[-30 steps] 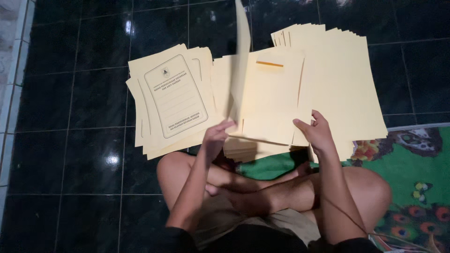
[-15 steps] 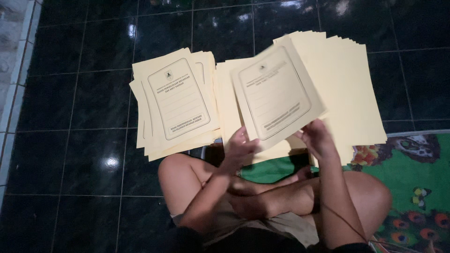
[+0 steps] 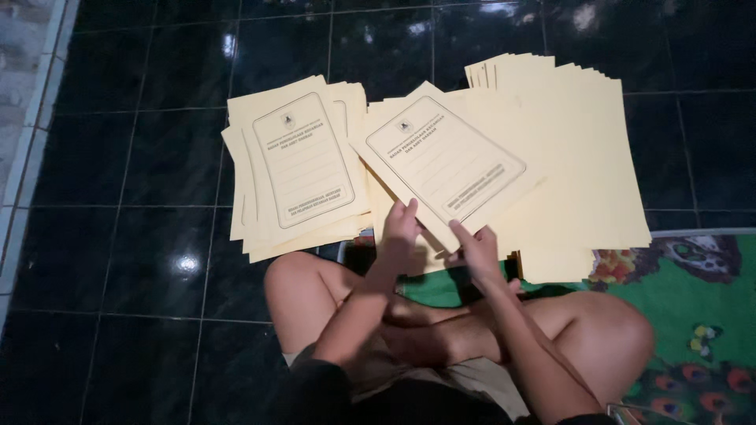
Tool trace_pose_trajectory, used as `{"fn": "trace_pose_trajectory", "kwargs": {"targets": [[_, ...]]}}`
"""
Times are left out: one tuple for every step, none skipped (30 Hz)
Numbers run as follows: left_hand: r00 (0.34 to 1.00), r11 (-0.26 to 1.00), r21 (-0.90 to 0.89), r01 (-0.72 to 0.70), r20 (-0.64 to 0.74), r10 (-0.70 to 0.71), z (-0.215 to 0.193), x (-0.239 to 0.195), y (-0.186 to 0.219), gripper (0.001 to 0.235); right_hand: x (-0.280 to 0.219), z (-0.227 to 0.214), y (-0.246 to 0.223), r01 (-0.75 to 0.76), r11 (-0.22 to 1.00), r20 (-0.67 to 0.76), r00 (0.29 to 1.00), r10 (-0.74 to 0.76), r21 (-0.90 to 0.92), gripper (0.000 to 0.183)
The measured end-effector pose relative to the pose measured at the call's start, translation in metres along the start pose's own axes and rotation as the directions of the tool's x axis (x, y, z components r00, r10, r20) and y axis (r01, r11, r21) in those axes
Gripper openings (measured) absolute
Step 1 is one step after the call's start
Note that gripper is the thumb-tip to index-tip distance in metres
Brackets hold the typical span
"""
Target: The person sits on the floor and folds a stack of yellow papers in half. They repeatedly pick up a paper, fold it, and place it on a growing pile.
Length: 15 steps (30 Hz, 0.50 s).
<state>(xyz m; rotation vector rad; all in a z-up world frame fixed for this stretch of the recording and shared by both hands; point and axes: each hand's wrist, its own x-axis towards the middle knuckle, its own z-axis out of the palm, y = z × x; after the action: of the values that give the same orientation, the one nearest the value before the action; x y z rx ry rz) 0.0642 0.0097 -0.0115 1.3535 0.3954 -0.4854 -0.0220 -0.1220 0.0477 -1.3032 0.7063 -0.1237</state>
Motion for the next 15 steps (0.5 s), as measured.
{"fn": "trace_pose_trajectory", "kwargs": {"targets": [[1.000,1.000,-0.009,-0.004,0.014,0.004,-0.007,0.008,-0.007,0.042,-0.006,0.011,-0.002,-0.128,0.987,-0.028,0.991,0.131,0.099,0.057],[0.999,1.000,-0.020,-0.013,0.029,0.014,-0.013,0.018,-0.011,0.049,-0.011,0.024,-0.006,-0.245,0.949,-0.041,0.965,0.258,0.200,0.083],[0.999,0.999,-0.024,-0.021,0.026,0.022,-0.009,0.010,-0.005,0.049,-0.001,0.027,0.029,-0.240,0.950,-0.034,0.967,0.252,0.197,0.083],[0.999,0.999,0.034,-0.041,0.021,0.040,-0.006,0.002,0.001,0.041,0.009,0.030,0.064,-0.236,0.950,0.014,0.971,0.238,0.206,0.064],[0.998,0.994,0.092,-0.059,0.016,0.058,-0.003,-0.007,0.007,0.036,0.019,0.033,0.099,-0.232,0.949,0.063,0.973,0.223,0.214,0.045],[0.998,0.994,0.087,-0.066,0.008,0.065,-0.005,-0.006,0.005,0.036,0.026,0.029,0.116,-0.231,0.950,0.073,0.973,0.220,0.209,0.045],[0.995,0.990,0.102,-0.093,-0.031,0.096,-0.007,-0.006,0.003,0.034,0.033,0.025,0.132,-0.229,0.948,0.090,0.973,0.214,0.220,0.041],[0.990,0.986,0.119,-0.114,-0.070,0.123,-0.009,-0.007,-0.001,0.034,0.038,0.020,0.150,-0.232,0.945,0.105,0.971,0.213,0.229,0.036],[0.989,0.987,0.114,-0.115,-0.078,0.124,-0.012,0.015,-0.025,0.034,0.026,0.022,0.127,-0.234,0.946,0.113,0.970,0.214,0.223,0.036],[0.990,0.962,0.258,-0.084,-0.085,0.110,-0.015,0.035,-0.051,0.042,0.012,0.023,0.104,-0.277,0.930,0.087,0.961,0.263,0.242,0.026],[0.991,0.917,0.396,-0.050,-0.094,0.095,-0.018,0.054,-0.077,0.051,-0.001,0.023,0.081,-0.318,0.911,0.063,0.948,0.313,0.262,0.026],[0.991,0.918,0.393,-0.048,-0.099,0.094,-0.019,0.060,-0.086,0.051,-0.005,0.021,0.084,-0.320,0.912,0.066,0.947,0.314,0.257,0.026],[0.984,0.899,0.435,-0.054,-0.127,0.121,-0.019,0.066,-0.095,0.053,-0.009,0.018,0.086,-0.356,0.906,0.075,0.934,0.349,0.229,0.032],[0.978,0.877,0.477,-0.060,-0.150,0.148,-0.018,0.073,-0.104,0.056,-0.013,0.015,0.088,-0.389,0.898,0.081,0.921,0.381,0.203,0.041],[0.977,0.878,0.475,-0.059,-0.151,0.148,-0.016,0.060,-0.086,0.056,-0.018,0.015,0.087,-0.390,0.899,0.081,0.921,0.381,0.201,0.041]]}}
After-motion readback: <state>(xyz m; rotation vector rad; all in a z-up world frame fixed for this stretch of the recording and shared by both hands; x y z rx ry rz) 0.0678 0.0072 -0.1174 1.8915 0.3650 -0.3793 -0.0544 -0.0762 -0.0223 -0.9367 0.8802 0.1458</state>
